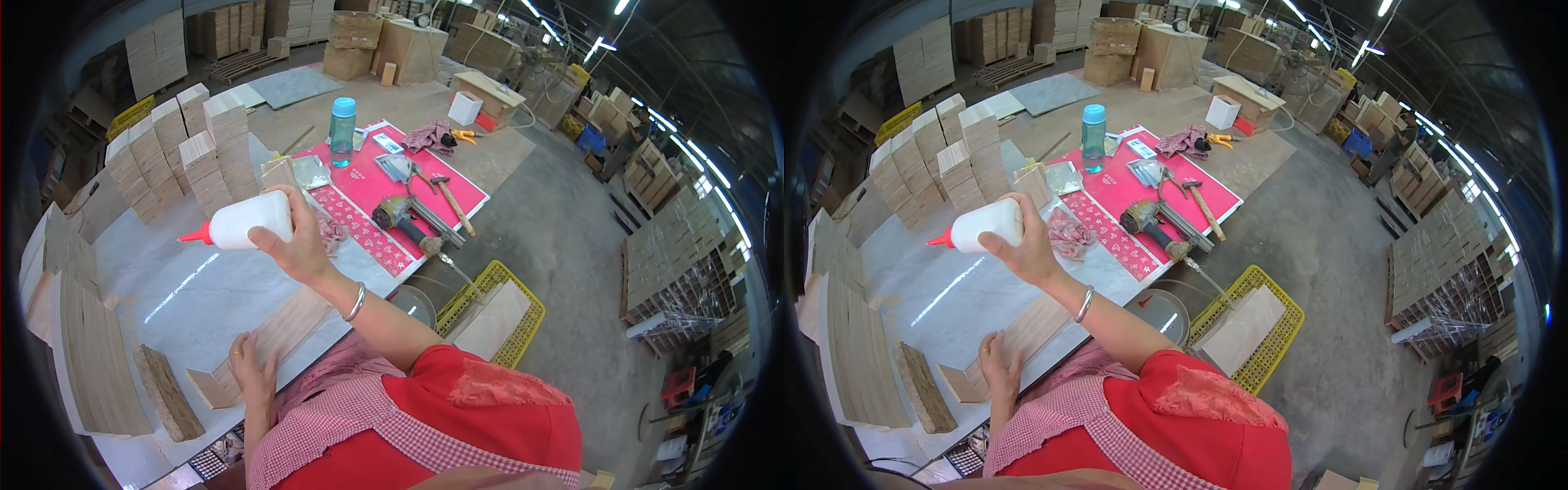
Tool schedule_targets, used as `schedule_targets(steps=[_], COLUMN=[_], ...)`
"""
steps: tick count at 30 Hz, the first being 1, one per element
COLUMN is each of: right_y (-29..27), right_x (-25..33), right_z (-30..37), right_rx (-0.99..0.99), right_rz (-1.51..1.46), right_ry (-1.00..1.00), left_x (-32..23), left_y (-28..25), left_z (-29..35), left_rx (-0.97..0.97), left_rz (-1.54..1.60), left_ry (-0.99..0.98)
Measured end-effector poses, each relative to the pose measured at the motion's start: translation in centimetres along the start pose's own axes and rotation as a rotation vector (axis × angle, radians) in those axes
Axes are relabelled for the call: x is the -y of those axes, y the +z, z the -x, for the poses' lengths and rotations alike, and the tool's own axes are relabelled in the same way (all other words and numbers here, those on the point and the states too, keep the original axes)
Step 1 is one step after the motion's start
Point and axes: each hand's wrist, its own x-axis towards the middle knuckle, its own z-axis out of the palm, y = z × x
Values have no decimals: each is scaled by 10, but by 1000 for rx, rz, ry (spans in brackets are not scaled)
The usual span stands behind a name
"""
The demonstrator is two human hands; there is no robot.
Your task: Assembling wooden boxes by applying wood glue to joints and securing them with a pneumatic nail gun.
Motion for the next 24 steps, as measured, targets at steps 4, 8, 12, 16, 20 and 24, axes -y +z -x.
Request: schedule_targets(steps=[4,8,12,16,20,24], right_y=[6,5,9,17,-5,27], right_x=[5,-10,-15,-40,-77,-35], right_z=[1,4,11,12,47,56], right_rx=[24,51,16,80,334,245], right_rz=[-111,300,23,342,601,241], right_ry=[-110,-33,4,-56,74,164], left_x=[-5,2,8,1,34,12], left_y=[8,17,20,16,38,25], left_z=[2,2,3,0,12,19], left_rx=[163,212,178,264,113,79], left_rz=[-297,-402,-428,-478,-314,-379], left_ry=[71,70,94,-15,91,86])
